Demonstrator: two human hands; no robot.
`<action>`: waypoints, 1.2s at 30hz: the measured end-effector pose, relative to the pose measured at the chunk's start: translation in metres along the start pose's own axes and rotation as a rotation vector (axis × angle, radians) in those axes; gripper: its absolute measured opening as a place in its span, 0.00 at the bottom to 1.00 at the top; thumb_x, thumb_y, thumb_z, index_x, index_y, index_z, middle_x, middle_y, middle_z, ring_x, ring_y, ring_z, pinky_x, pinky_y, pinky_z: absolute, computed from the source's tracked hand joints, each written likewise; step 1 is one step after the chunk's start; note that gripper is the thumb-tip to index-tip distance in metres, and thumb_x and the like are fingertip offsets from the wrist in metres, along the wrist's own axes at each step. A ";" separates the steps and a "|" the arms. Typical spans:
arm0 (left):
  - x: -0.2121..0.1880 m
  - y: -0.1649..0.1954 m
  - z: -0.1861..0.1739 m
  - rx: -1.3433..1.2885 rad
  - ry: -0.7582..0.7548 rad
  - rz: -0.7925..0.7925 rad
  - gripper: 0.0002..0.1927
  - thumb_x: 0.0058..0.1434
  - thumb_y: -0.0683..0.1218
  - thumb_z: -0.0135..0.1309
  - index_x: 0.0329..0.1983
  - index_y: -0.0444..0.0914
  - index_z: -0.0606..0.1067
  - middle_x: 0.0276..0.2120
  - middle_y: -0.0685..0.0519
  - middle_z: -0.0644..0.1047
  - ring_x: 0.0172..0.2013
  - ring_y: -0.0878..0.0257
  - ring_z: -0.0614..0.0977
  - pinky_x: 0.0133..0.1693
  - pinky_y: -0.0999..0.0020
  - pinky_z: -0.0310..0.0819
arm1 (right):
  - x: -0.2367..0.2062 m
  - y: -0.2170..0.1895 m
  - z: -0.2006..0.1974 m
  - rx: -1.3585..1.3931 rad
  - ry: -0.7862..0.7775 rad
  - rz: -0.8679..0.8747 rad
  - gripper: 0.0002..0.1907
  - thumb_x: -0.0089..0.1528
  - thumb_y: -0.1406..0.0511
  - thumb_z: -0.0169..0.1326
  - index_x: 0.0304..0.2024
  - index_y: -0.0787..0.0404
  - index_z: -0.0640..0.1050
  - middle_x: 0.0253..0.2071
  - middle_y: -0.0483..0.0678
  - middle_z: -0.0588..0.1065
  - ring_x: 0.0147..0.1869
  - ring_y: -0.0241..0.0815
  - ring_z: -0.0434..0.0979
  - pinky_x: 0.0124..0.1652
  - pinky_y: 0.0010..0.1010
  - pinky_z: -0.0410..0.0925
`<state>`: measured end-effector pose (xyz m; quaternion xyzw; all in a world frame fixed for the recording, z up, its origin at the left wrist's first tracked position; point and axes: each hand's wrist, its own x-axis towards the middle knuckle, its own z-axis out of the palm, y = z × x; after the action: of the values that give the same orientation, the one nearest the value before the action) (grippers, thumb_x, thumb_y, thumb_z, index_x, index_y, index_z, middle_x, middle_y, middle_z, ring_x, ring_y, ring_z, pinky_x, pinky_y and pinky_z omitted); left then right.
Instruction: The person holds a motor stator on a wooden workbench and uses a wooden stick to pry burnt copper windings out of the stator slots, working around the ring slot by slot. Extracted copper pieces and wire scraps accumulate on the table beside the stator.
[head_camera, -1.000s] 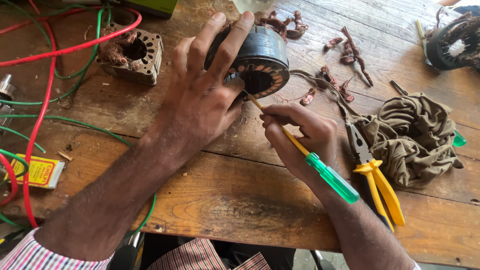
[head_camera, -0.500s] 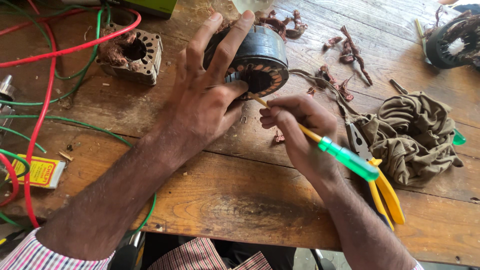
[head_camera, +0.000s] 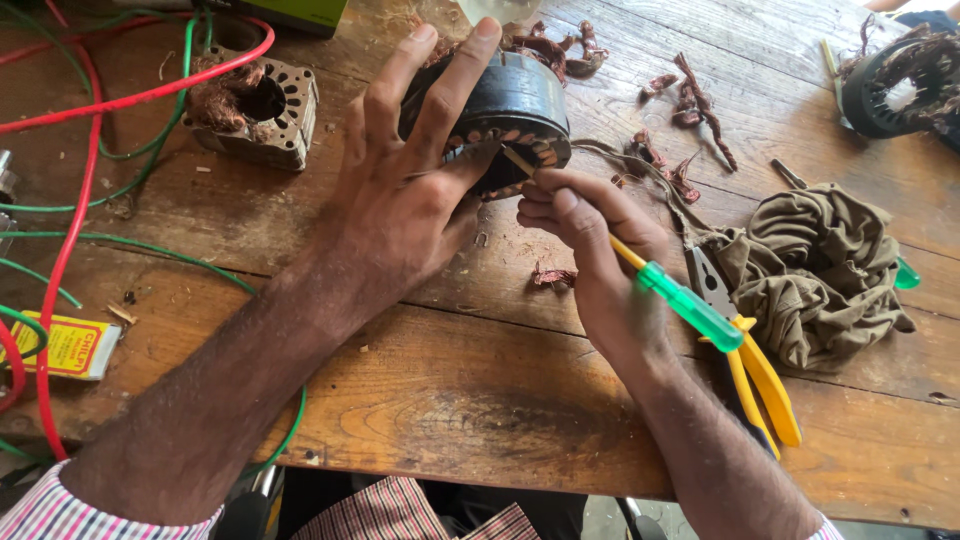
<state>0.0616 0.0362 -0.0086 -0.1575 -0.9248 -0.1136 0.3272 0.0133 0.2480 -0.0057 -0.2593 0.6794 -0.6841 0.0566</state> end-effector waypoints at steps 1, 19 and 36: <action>0.000 0.000 0.000 0.012 0.003 0.002 0.28 0.55 0.53 0.73 0.59 0.46 0.82 0.76 0.50 0.42 0.74 0.45 0.44 0.68 0.32 0.57 | 0.000 -0.001 0.000 -0.062 -0.006 -0.034 0.12 0.72 0.70 0.48 0.55 0.69 0.77 0.49 0.56 0.80 0.53 0.43 0.84 0.55 0.34 0.79; 0.001 -0.003 -0.006 0.252 -0.007 0.050 0.26 0.55 0.65 0.71 0.44 0.43 0.84 0.77 0.50 0.46 0.73 0.47 0.50 0.65 0.38 0.59 | -0.010 -0.013 0.002 -0.696 -0.146 -0.323 0.14 0.63 0.74 0.56 0.52 0.66 0.79 0.40 0.50 0.82 0.45 0.38 0.86 0.45 0.29 0.77; -0.002 0.001 -0.005 0.165 0.020 0.033 0.24 0.59 0.62 0.70 0.54 0.47 0.84 0.78 0.51 0.43 0.75 0.46 0.46 0.67 0.39 0.57 | -0.011 -0.013 0.006 -0.631 -0.155 -0.292 0.10 0.68 0.74 0.52 0.51 0.63 0.79 0.41 0.49 0.80 0.45 0.37 0.83 0.44 0.28 0.75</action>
<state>0.0661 0.0353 -0.0063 -0.1440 -0.9250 -0.0331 0.3500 0.0295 0.2482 0.0032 -0.4093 0.8067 -0.4199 -0.0733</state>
